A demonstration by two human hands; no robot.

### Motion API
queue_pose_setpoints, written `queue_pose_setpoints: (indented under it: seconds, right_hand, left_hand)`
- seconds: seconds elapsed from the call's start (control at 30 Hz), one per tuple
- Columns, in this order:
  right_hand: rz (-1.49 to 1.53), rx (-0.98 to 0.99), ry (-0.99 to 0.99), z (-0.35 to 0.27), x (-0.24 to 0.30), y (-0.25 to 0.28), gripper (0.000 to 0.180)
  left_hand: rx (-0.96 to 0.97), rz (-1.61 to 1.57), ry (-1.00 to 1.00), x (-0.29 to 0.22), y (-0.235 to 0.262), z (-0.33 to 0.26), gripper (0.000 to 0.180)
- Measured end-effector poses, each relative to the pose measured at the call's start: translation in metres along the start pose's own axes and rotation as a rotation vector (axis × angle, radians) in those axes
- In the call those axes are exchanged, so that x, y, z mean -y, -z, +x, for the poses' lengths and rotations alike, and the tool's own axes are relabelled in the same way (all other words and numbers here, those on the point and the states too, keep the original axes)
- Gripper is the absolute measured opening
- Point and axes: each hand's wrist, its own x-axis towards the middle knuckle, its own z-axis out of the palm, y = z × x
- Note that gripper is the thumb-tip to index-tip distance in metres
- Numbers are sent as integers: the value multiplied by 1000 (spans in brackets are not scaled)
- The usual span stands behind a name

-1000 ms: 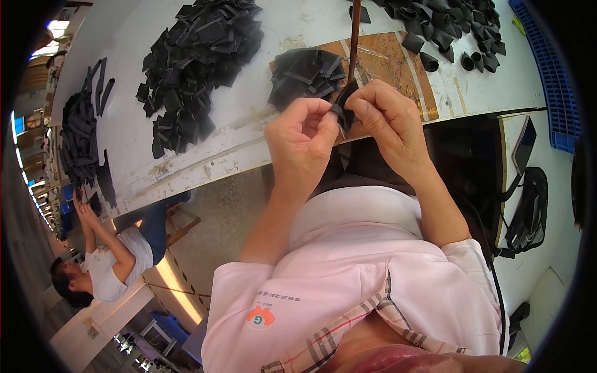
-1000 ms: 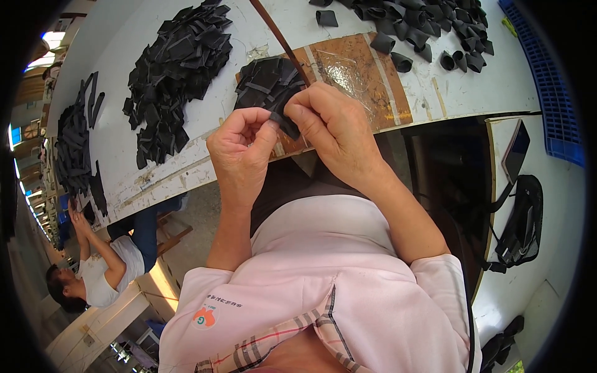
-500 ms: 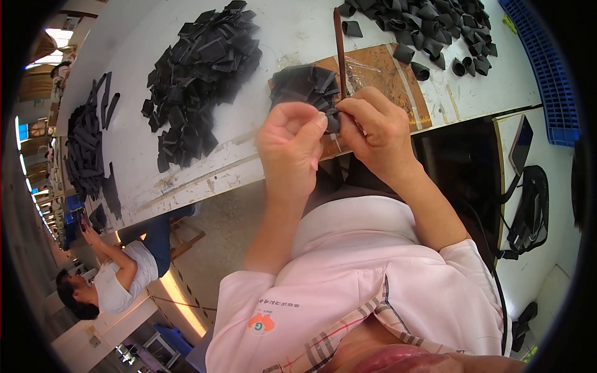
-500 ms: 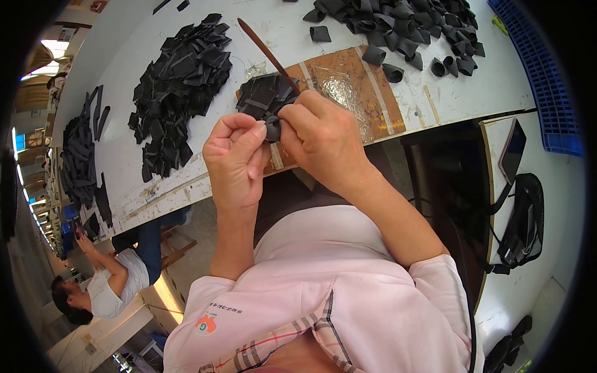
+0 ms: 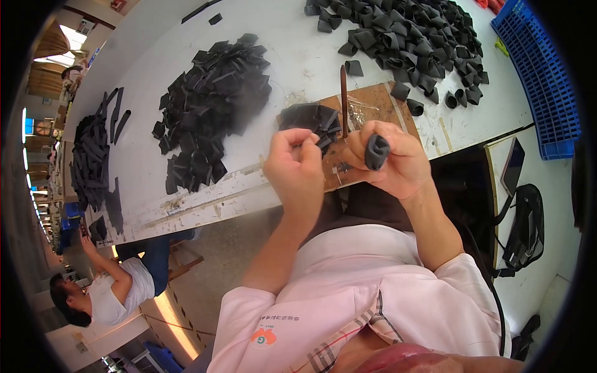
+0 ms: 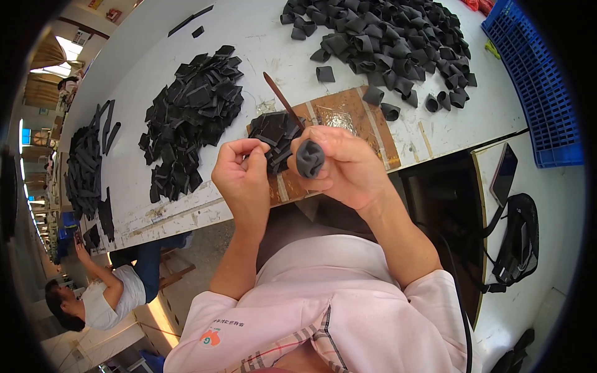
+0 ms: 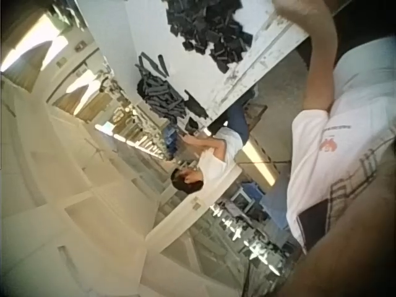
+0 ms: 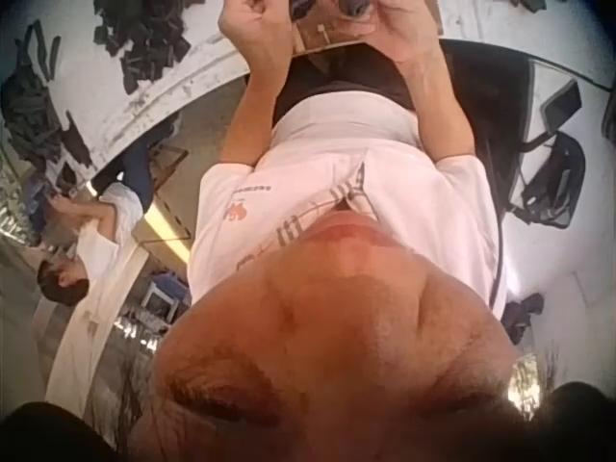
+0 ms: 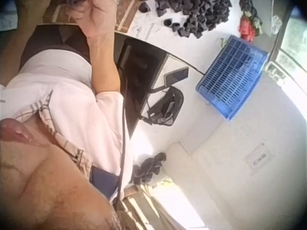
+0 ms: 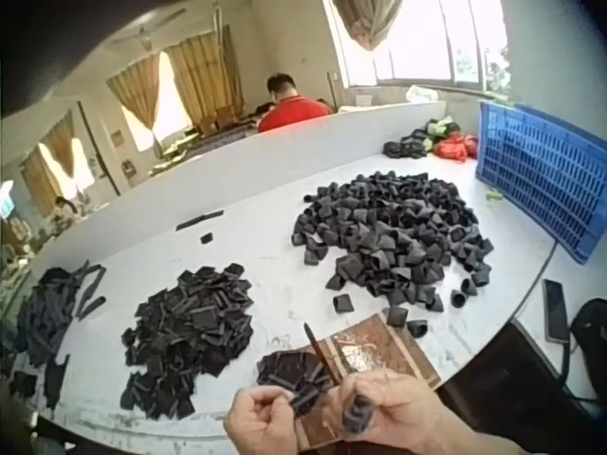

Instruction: The recorder is seen manually manipulating and assembling small black flexible components at a workbench in a factory setting.

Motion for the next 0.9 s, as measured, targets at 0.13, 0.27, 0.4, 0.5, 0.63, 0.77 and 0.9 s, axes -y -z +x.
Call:
queue_pose_setpoints:
  seconds: [0.13, 0.27, 0.4, 0.5, 0.63, 0.77, 0.9]
  right_hand:
    - [-821, -246, 133, -2, 15, -28, 21]
    - [-612, -315, 202, 11, 12, -23, 19]
    - [-575, -304, 172, 12, 6, -23, 21]
    - [-574, -303, 182, 11, 5, -20, 21]
    - [-487, -298, 72, 10, 7, -12, 20]
    - [-350, -244, 25, 13, 6, -13, 20]
    - [-489, -214, 84, 17, 12, -23, 18]
  left_hand:
    - [87, -395, 127, -19, 4, -1, 9]
    - [211, -441, 74, -32, -5, 1, 16]
    - [286, -413, 132, -27, -6, -1, 15]
    - [262, -469, 147, -25, -8, 1, 9]
    - [327, -791, 329, -21, -5, 10, 4]
    - [602, -1317, 556, -7, 4, 19, 8]
    - [743, -1534, 628, -20, 3, 24, 15]
